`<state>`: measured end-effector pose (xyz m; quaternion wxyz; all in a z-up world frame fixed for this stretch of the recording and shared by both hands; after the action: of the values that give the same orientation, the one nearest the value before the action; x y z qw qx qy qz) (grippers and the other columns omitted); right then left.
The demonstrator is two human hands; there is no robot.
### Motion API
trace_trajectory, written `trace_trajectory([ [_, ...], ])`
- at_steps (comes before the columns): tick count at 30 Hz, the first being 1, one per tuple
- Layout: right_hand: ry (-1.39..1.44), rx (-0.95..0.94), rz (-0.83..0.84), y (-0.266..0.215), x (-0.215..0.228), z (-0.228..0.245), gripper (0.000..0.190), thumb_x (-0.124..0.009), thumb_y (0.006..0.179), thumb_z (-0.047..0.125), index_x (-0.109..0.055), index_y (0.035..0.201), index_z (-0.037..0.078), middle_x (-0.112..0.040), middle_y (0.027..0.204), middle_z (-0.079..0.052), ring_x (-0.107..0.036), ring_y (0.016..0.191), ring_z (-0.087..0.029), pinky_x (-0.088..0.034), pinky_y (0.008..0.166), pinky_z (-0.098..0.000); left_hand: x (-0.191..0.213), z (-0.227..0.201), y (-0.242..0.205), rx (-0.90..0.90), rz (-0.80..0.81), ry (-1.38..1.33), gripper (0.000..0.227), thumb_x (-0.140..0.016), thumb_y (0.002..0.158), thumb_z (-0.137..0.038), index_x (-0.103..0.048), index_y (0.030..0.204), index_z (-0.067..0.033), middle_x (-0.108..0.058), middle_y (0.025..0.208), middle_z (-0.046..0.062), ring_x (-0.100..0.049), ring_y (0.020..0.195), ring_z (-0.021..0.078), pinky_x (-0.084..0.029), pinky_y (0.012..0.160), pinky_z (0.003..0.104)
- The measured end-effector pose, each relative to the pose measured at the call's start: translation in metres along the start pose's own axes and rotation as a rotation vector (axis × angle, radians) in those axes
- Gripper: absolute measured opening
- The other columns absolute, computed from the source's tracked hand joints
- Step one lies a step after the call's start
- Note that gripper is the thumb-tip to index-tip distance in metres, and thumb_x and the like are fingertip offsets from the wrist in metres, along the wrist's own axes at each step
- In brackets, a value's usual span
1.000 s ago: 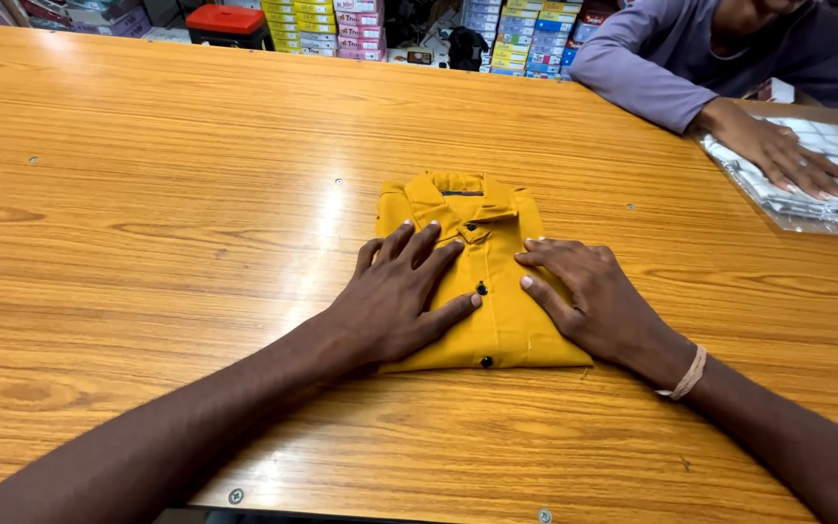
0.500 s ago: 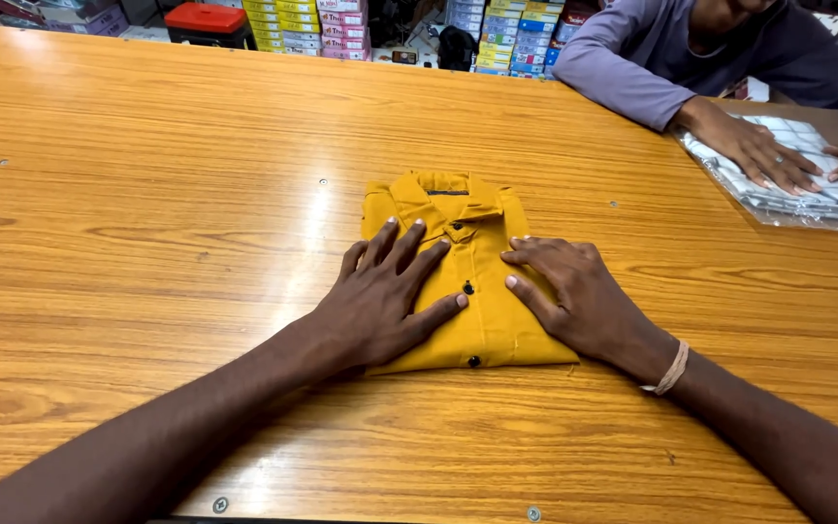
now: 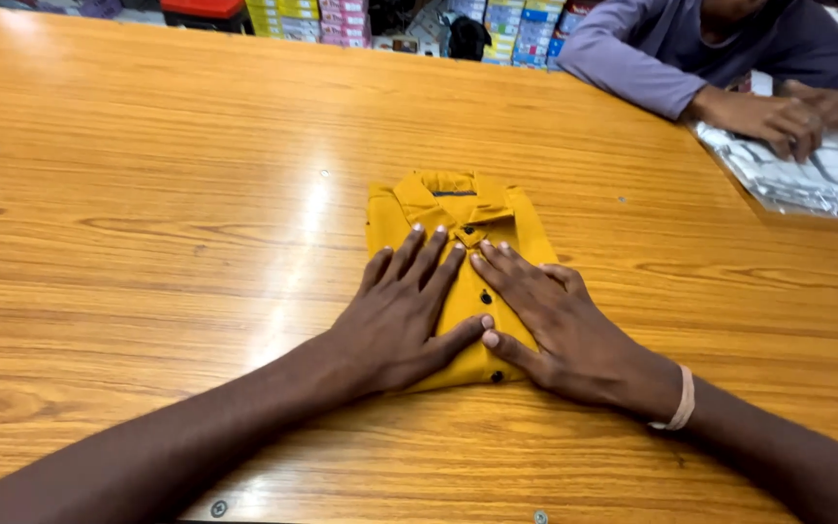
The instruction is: Folding a yellow button-down shirt on a wooden table.
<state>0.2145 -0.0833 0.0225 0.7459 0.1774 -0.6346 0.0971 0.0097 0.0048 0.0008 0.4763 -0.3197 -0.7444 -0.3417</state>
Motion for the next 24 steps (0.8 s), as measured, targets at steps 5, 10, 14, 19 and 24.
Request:
trace_trajectory([
  [5,-0.017,-0.054,0.049,0.001,0.005,0.004,0.082,-0.035,0.102,0.059,-0.016,0.163,0.007,-0.018,0.171,-0.015,-0.018,0.157,-0.028,-0.015,0.118,-0.0506,0.003,0.0,0.0,0.007,0.009,0.004,0.094,-0.033,0.097,-0.072,-0.021,0.158,-0.0014,-0.015,0.166,0.024,-0.007,0.155,0.0406,-0.011,0.119,0.058],
  [10,0.024,-0.133,0.074,0.003,0.005,-0.009,0.082,-0.032,0.102,0.061,-0.016,0.163,0.009,-0.017,0.172,-0.013,-0.015,0.158,-0.027,-0.012,0.121,-0.05,0.006,0.001,0.001,0.03,0.022,0.024,0.094,-0.032,0.098,-0.071,-0.02,0.159,-0.0018,-0.014,0.166,0.024,-0.006,0.154,0.0415,-0.01,0.119,0.058],
  [14,0.011,-0.24,0.066,0.004,-0.001,-0.018,0.082,-0.032,0.101,0.063,-0.015,0.163,0.012,-0.016,0.172,-0.01,-0.011,0.159,-0.025,-0.008,0.121,-0.05,0.011,-0.001,0.001,0.053,0.064,0.02,0.094,-0.033,0.096,-0.072,-0.019,0.16,-0.0052,-0.012,0.167,0.021,-0.004,0.155,0.0399,-0.01,0.12,0.057],
  [19,-0.06,-0.217,-0.064,0.0,0.002,-0.018,0.084,-0.036,0.1,0.065,-0.017,0.163,0.012,-0.016,0.171,-0.014,-0.011,0.159,-0.027,-0.009,0.121,-0.0497,0.01,0.0,0.003,0.057,0.086,0.038,0.095,-0.033,0.095,-0.074,-0.017,0.159,-0.005,-0.011,0.168,0.02,-0.003,0.155,0.039,-0.009,0.12,0.056],
  [24,0.036,-0.003,-0.038,0.001,0.006,-0.005,0.08,-0.034,0.102,0.06,-0.019,0.165,0.011,-0.018,0.173,-0.014,-0.015,0.159,-0.028,-0.013,0.121,-0.0507,0.008,0.003,0.003,0.033,0.094,0.025,0.093,-0.031,0.098,-0.072,-0.014,0.159,-0.0039,-0.01,0.166,0.022,-0.003,0.153,0.0402,-0.008,0.118,0.058],
])
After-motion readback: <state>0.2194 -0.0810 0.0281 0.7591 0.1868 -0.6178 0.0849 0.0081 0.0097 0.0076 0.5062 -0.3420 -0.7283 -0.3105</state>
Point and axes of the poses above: each hand's wrist, its own y-axis towards the middle knuckle, its own x-axis out of the back of the hand, z = x × y, the point moved 1 cm from there along y, towards the middle knuckle
